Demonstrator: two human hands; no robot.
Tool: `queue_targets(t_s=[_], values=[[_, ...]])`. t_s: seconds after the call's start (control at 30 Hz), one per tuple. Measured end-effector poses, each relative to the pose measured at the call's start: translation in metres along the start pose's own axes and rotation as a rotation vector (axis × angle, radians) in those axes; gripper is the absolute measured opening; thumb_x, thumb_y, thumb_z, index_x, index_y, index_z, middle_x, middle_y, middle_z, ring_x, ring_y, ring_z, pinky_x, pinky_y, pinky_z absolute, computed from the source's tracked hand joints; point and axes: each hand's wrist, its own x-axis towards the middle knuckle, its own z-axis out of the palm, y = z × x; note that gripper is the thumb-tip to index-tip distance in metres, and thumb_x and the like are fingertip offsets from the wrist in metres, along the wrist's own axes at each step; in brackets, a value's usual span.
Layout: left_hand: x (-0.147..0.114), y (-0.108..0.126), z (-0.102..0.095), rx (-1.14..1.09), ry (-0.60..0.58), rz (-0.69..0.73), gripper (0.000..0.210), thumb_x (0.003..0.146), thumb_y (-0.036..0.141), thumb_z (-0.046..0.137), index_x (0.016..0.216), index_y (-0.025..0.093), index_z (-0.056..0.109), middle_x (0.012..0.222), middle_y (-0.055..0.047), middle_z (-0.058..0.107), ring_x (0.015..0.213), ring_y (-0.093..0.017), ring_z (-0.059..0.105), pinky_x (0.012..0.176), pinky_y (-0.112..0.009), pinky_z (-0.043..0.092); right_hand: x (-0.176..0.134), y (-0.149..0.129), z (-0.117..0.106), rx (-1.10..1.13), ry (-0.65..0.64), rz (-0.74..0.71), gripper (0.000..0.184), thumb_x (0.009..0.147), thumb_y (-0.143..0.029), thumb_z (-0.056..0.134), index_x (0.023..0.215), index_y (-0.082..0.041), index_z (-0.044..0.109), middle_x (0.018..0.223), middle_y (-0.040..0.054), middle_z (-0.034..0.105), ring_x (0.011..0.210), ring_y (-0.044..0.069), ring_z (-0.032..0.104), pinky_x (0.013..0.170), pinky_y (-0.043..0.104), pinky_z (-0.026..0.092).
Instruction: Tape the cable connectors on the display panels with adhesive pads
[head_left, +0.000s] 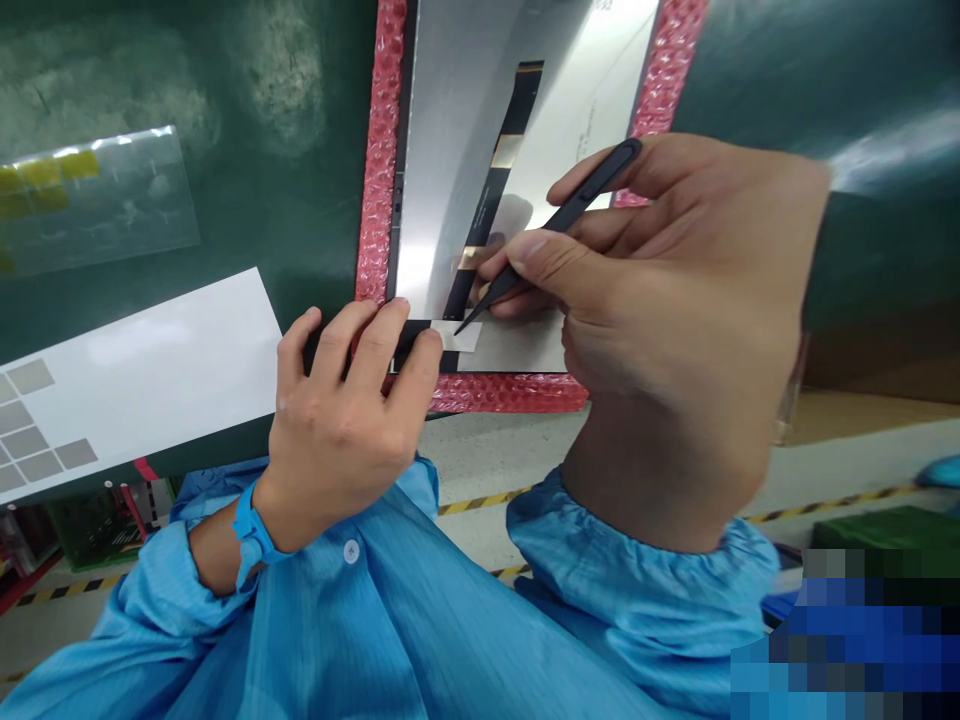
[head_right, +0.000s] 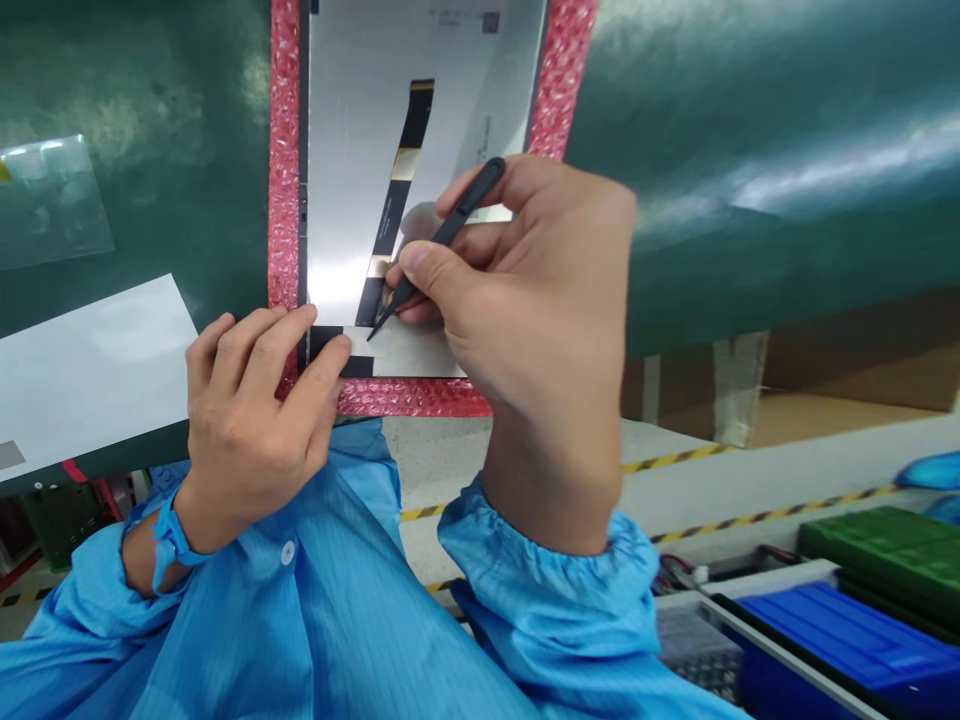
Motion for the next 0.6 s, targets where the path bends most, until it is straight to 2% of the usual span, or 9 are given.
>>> queue_targets(t_s=[0.2, 0.43, 0.6], values=[[-0.0010, -0.0013, 0.0004, 0.011, -0.006, -0.001, 0.022, 0.104, 0.018, 0.065, 0.121, 0.017, 0.078, 0.134, -0.016, 0.077, 0.127, -0.034, 0.070, 0.113, -0.055, 0.050, -0.0029, -0.0002, 0.0026, 0.004, 0.024, -0.007, 0.030, 0.082, 0.005, 0.068, 0.090, -0.023, 0.063, 0.068, -0.0054, 0.073, 0.060, 0.016, 0.075, 0.048, 0.022, 0.060], [-0.0002, 0.0005, 0.0001, 0.040, -0.068, 0.002, 0.035, 0.104, 0.018, 0.063, 0.137, 0.022, 0.073, 0.138, -0.016, 0.073, 0.130, -0.036, 0.067, 0.113, -0.059, 0.048, -0.0021, 0.0001, 0.0023, 0.041, 0.022, 0.013, 0.030, 0.082, 0.005, 0.067, 0.087, -0.023, 0.062, 0.064, -0.0055, 0.071, 0.057, 0.015, 0.074, 0.047, 0.020, 0.059], [-0.0021, 0.0033, 0.0026, 0.056, -0.015, -0.047, 0.034, 0.103, 0.019, 0.063, 0.135, 0.017, 0.073, 0.138, -0.018, 0.073, 0.130, -0.034, 0.066, 0.118, -0.056, 0.048, -0.0020, 0.0019, 0.0025, 0.044, 0.035, 0.000, 0.028, 0.079, 0.002, 0.069, 0.089, -0.023, 0.062, 0.068, -0.0038, 0.075, 0.056, 0.017, 0.074, 0.045, 0.021, 0.059]])
